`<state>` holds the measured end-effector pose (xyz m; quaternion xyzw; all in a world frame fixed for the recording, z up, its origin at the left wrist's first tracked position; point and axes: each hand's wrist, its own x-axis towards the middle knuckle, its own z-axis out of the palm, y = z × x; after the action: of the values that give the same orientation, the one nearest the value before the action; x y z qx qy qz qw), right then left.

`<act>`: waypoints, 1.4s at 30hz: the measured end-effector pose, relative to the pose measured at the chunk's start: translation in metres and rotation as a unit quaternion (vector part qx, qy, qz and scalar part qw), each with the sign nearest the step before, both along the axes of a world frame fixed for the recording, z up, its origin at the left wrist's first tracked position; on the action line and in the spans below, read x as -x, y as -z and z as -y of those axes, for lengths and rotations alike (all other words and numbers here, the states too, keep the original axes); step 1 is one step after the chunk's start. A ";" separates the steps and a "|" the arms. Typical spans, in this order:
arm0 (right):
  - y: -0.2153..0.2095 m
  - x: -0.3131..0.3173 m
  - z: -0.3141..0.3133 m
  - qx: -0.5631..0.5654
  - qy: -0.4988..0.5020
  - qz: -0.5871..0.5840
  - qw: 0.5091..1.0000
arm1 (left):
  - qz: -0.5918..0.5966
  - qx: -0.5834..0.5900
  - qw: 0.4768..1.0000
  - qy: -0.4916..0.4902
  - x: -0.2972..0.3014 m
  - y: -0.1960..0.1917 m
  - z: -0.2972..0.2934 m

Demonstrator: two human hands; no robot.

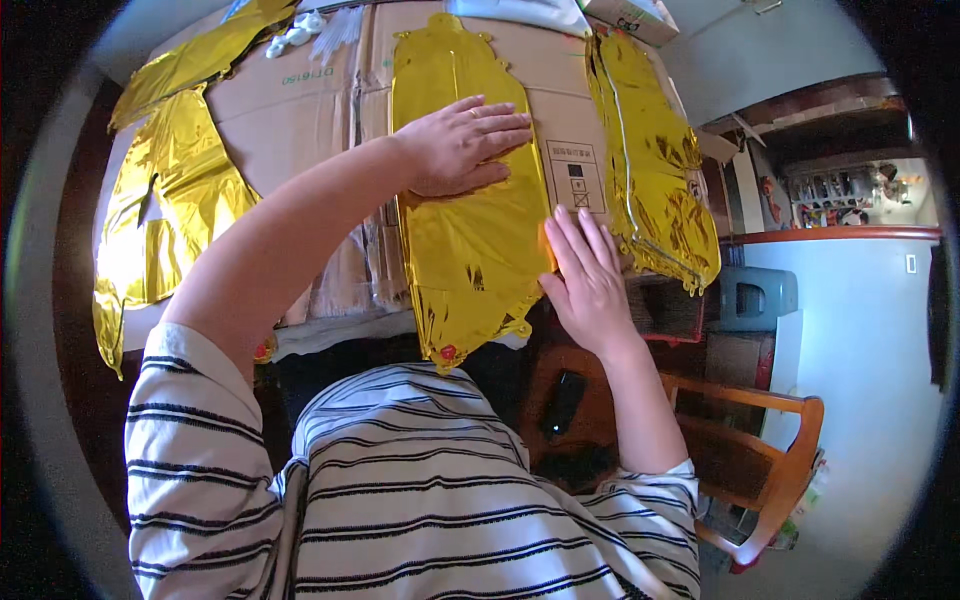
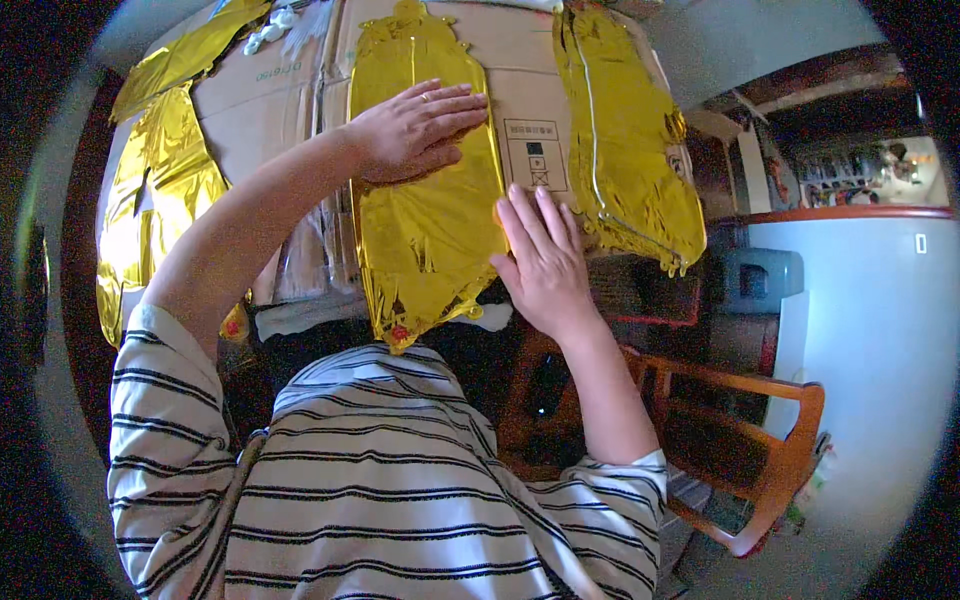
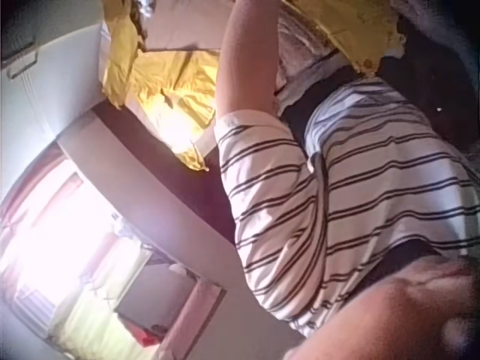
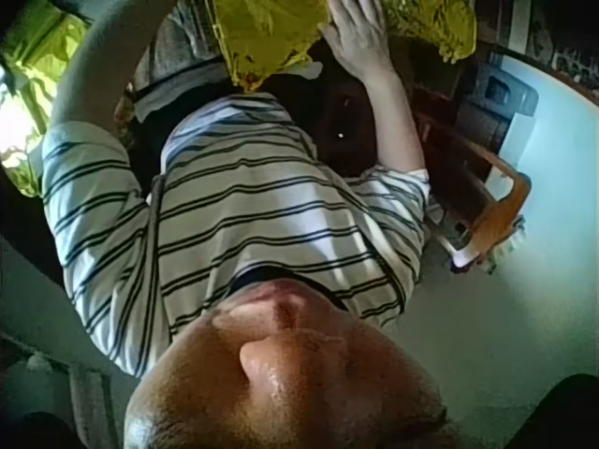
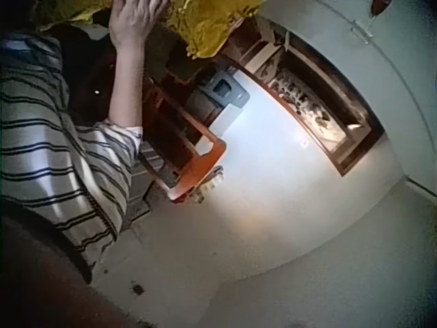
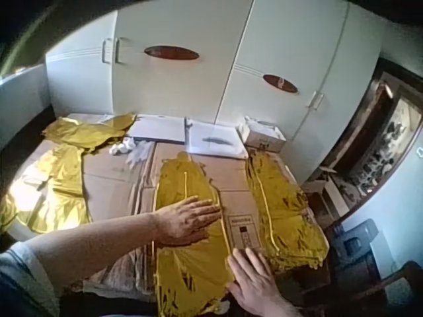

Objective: Folding gold foil balloons and placing them into white envelopes.

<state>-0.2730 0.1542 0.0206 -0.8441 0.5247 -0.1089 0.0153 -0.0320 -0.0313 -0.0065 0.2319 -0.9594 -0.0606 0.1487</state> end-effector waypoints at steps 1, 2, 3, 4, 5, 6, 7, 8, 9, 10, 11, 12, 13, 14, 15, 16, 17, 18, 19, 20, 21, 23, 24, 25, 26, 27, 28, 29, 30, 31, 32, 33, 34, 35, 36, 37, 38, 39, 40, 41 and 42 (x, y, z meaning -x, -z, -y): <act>-0.003 0.002 -0.005 -0.013 0.007 0.010 1.000 | -0.012 0.005 1.000 0.001 -0.001 0.002 0.001; -0.004 0.007 -0.004 -0.019 0.009 0.054 0.998 | -0.023 0.009 1.000 0.001 -0.002 0.004 0.001; -0.005 0.012 -0.003 -0.024 0.014 0.098 0.995 | -0.048 0.023 0.999 0.002 -0.001 0.003 0.001; -0.007 0.015 -0.001 -0.029 0.018 0.142 0.989 | -0.073 0.038 0.997 0.002 0.000 0.001 0.001; -0.010 0.016 0.003 -0.015 0.026 0.198 0.980 | -0.098 0.052 0.994 0.002 -0.001 -0.001 0.001; -0.012 0.015 0.010 0.014 0.027 0.201 0.979 | -0.112 0.065 0.992 0.008 0.000 -0.004 0.001; -0.015 0.011 0.020 0.045 0.003 0.183 0.982 | -0.124 0.078 0.989 0.010 -0.004 -0.009 -0.001; -0.019 0.007 0.030 0.075 -0.021 0.165 0.983 | -0.135 0.091 0.987 0.011 -0.007 -0.014 -0.002; -0.021 0.003 0.040 0.086 -0.037 0.150 0.984 | -0.195 0.115 0.974 0.006 -0.011 -0.020 -0.006; -0.023 0.000 0.048 0.096 -0.050 0.135 0.985 | -0.204 0.121 0.971 -0.006 -0.017 -0.030 -0.010; -0.023 -0.003 0.055 0.107 -0.063 0.120 0.985 | -0.213 0.127 0.969 -0.018 -0.024 -0.041 -0.015; -0.020 -0.005 0.061 0.109 -0.076 0.128 0.983 | -0.219 0.134 0.966 -0.033 -0.034 -0.053 -0.022; -0.018 -0.003 0.067 0.112 -0.086 0.133 0.981 | -0.256 0.132 0.957 -0.043 -0.040 -0.063 -0.031; -0.016 -0.004 0.070 0.114 -0.096 0.138 0.979 | -0.238 0.087 0.965 -0.061 -0.047 -0.061 -0.041; -0.014 -0.007 0.073 0.109 -0.099 0.157 0.977 | -0.218 0.044 0.971 -0.083 -0.060 -0.058 -0.052; -0.011 -0.008 0.075 0.104 -0.110 0.155 0.976 | -0.201 0.000 0.974 -0.104 -0.071 -0.052 -0.062; -0.008 -0.007 0.076 0.099 -0.119 0.153 0.976 | -0.203 0.011 0.974 -0.103 -0.076 -0.041 -0.071; -0.005 -0.006 0.076 0.094 -0.129 0.150 0.976 | -0.202 -0.009 0.974 -0.104 -0.078 -0.036 -0.080; -0.003 -0.007 0.076 0.092 -0.128 0.151 0.976 | -0.201 -0.029 0.974 -0.105 -0.079 -0.033 -0.087; -0.001 -0.009 0.075 0.089 -0.125 0.152 0.976 | -0.199 -0.050 0.973 -0.104 -0.080 -0.032 -0.092; -0.001 -0.009 0.074 0.087 -0.123 0.151 0.977 | -0.191 -0.051 0.975 -0.099 -0.080 -0.032 -0.095; 0.000 -0.010 0.073 0.075 -0.121 0.158 0.977 | -0.180 -0.057 0.975 -0.112 -0.082 -0.023 -0.098; 0.000 -0.009 0.072 0.070 -0.119 0.161 0.977 | -0.175 -0.060 0.976 -0.117 -0.082 -0.020 -0.099; 0.001 -0.009 0.072 0.070 -0.120 0.155 0.978 | -0.174 -0.069 0.975 -0.118 -0.084 -0.020 -0.100; 0.002 -0.009 0.072 0.071 -0.121 0.150 0.979 | -0.173 -0.079 0.975 -0.119 -0.085 -0.020 -0.103; 0.002 -0.009 0.071 0.071 -0.120 0.145 0.980 | -0.170 -0.089 0.974 -0.119 -0.086 -0.020 -0.105; 0.003 -0.008 0.069 0.067 -0.116 0.142 0.981 | -0.162 -0.085 0.976 -0.118 -0.086 -0.020 -0.105; 0.003 -0.008 0.067 0.063 -0.111 0.140 0.982 | -0.154 -0.080 0.978 -0.116 -0.087 -0.020 -0.106; 0.003 -0.008 0.066 0.060 -0.107 0.138 0.983 | -0.145 -0.074 0.980 -0.116 -0.089 -0.020 -0.106; 0.003 -0.007 0.066 0.060 -0.110 0.133 0.983 | -0.136 -0.077 0.980 -0.121 -0.090 -0.020 -0.107; 0.004 -0.006 0.065 0.060 -0.113 0.128 0.983 | -0.127 -0.079 0.981 -0.126 -0.091 -0.021 -0.108; 0.004 -0.005 0.064 0.058 -0.115 0.123 0.984 | -0.118 -0.083 0.981 -0.131 -0.091 -0.020 -0.109; 0.005 -0.004 0.063 0.053 -0.112 0.126 0.984 | -0.114 -0.085 0.981 -0.132 -0.091 -0.020 -0.110; 0.006 -0.003 0.062 0.048 -0.109 0.128 0.985 | -0.110 -0.087 0.981 -0.133 -0.091 -0.020 -0.110; 0.007 -0.002 0.061 0.043 -0.106 0.131 0.985 | -0.106 -0.089 0.981 -0.135 -0.091 -0.020 -0.110; 0.006 -0.003 0.060 0.040 -0.102 0.125 0.986 | -0.104 -0.085 0.982 -0.135 -0.091 -0.020 -0.111; 0.006 -0.003 0.059 0.037 -0.097 0.118 0.988 | -0.103 -0.081 0.982 -0.136 -0.092 -0.021 -0.112; 0.006 -0.004 0.057 0.034 -0.092 0.111 0.989 | -0.102 -0.078 0.982 -0.136 -0.092 -0.021 -0.113; 0.006 -0.002 0.056 0.040 -0.097 0.095 0.990 | -0.099 -0.075 0.983 -0.132 -0.092 -0.021 -0.113; 0.007 0.001 0.054 0.046 -0.103 0.080 0.990 | -0.096 -0.072 0.984 -0.129 -0.092 -0.022 -0.114; 0.007 0.002 0.053 0.051 -0.109 0.065 0.991 | -0.092 -0.069 0.985 -0.127 -0.092 -0.022 -0.115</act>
<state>-0.2755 0.1013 0.0133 -0.8869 0.4217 -0.1879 0.0180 0.0603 0.0837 0.0158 0.3546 -0.8979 -0.1288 0.2266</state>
